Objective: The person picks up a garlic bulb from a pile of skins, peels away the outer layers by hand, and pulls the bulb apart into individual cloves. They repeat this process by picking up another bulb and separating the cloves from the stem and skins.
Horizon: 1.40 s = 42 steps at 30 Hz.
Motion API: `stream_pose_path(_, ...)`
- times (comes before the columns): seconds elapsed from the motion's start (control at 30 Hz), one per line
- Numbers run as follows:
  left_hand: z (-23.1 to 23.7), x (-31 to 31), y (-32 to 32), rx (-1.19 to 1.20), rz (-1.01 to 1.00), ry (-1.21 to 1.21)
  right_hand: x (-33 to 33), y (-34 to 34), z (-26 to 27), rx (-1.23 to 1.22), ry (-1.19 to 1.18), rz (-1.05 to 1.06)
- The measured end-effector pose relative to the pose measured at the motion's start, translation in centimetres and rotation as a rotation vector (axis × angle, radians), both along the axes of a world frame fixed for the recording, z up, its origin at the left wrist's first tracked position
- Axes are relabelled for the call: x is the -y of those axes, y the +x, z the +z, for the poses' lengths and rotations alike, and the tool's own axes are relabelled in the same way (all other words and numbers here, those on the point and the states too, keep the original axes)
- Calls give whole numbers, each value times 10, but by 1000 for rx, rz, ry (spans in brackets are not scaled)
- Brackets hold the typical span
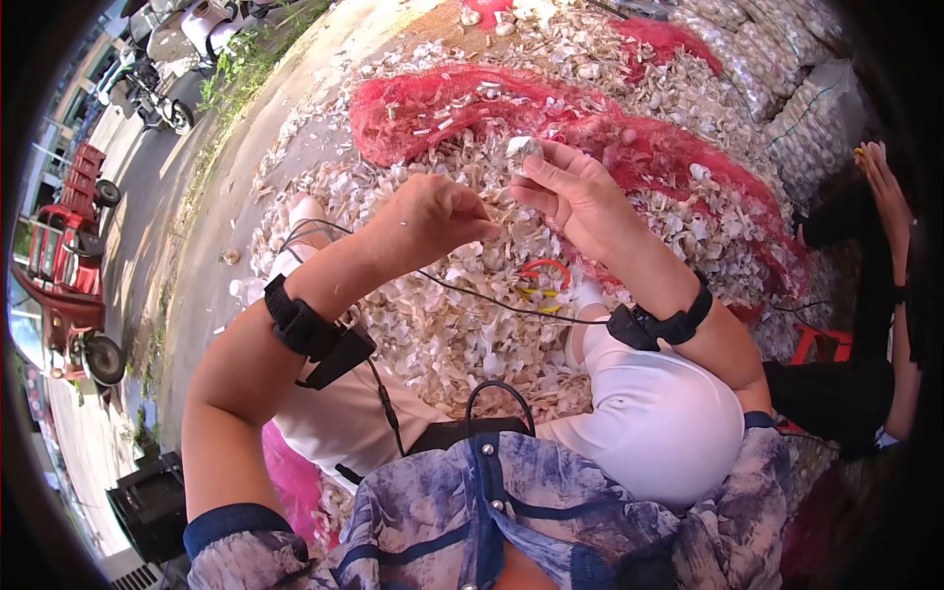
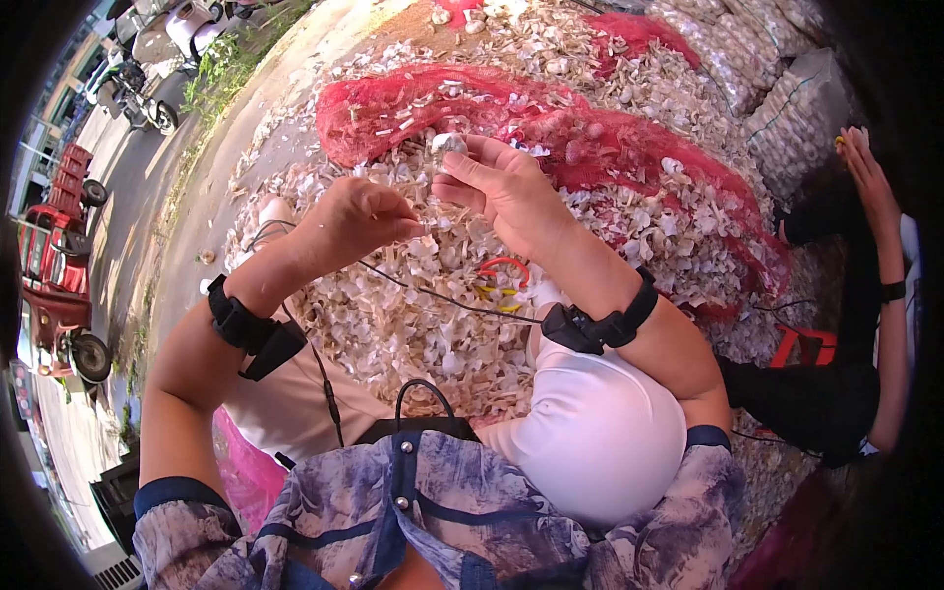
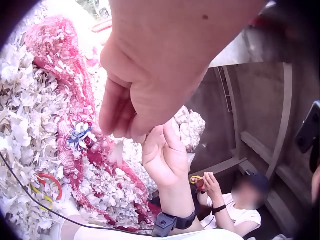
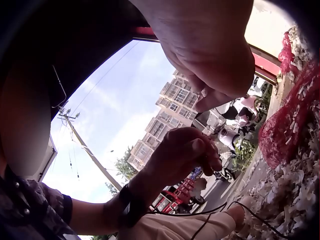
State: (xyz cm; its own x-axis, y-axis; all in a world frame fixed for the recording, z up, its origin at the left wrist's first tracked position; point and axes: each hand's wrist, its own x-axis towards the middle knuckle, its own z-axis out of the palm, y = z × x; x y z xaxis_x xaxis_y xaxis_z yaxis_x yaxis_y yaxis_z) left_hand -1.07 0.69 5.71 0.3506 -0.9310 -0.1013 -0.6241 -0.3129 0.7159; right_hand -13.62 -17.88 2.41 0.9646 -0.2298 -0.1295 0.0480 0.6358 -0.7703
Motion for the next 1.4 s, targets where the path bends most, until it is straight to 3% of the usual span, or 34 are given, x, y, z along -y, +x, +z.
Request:
stream_pose_path(0.07, -1, 3, -1, 60, 25, 136, 1, -1, 0, -28, -27, -21)
stream_pose_path(0.13, 0, 8, -3, 68, 111, -334, -1, -1, 0, -85, -199, 23)
stream_pose_path(0.2, 6, 10, -8, 43, 67, -396, -5, 0, 3, -116, -242, 96)
stream_pose_path(0.27, 0, 13, -10, 248, -40, -436, -3, -3, 1, -147, -250, 190)
stream_pose_path(0.33, 4, 13, -12, 195, -24, -345, 3, -4, 0, -171, -221, 262)
stream_pose_path(0.47, 0, 7, -11, 235, -50, -207, 49, -8, -23, -216, -151, 202)
stream_pose_path(0.6, -8, 0, -14, 214, -151, -19, 134, -40, -67, -499, -175, -44)
stream_pose_path(0.73, -12, -5, -17, 172, -154, 7, 221, -97, -112, -644, -138, -279)
stream_pose_path(0.77, -11, -5, -16, 172, -153, 7, 230, -108, -114, -645, -138, -278)
stream_pose_path(0.83, -11, -5, -16, 97, -164, 57, 238, -119, -117, -635, 12, -501)
stream_pose_path(0.97, -15, -2, -17, 59, -167, 43, 235, -125, -113, -537, 56, -470)
stream_pose_path(1.07, -14, 0, -17, 10, -174, 79, 254, -125, -126, -441, -85, -601)
stream_pose_path(1.13, -15, -2, -18, 39, -179, 78, 296, -124, -123, -358, 109, -749)
stream_pose_path(1.23, -14, -7, -15, 21, -180, 88, 295, -113, -87, -520, 74, -709)
stream_pose_path(1.3, -14, -9, -13, 13, -183, 55, 251, -94, -52, -766, -521, -325)
stream_pose_path(1.33, -10, -9, -13, 4, -178, 58, 239, -83, -41, -773, -521, -316)
stream_pose_path(1.4, -4, -8, -10, -25, -108, 175, 216, -61, -31, -885, -1046, 287)
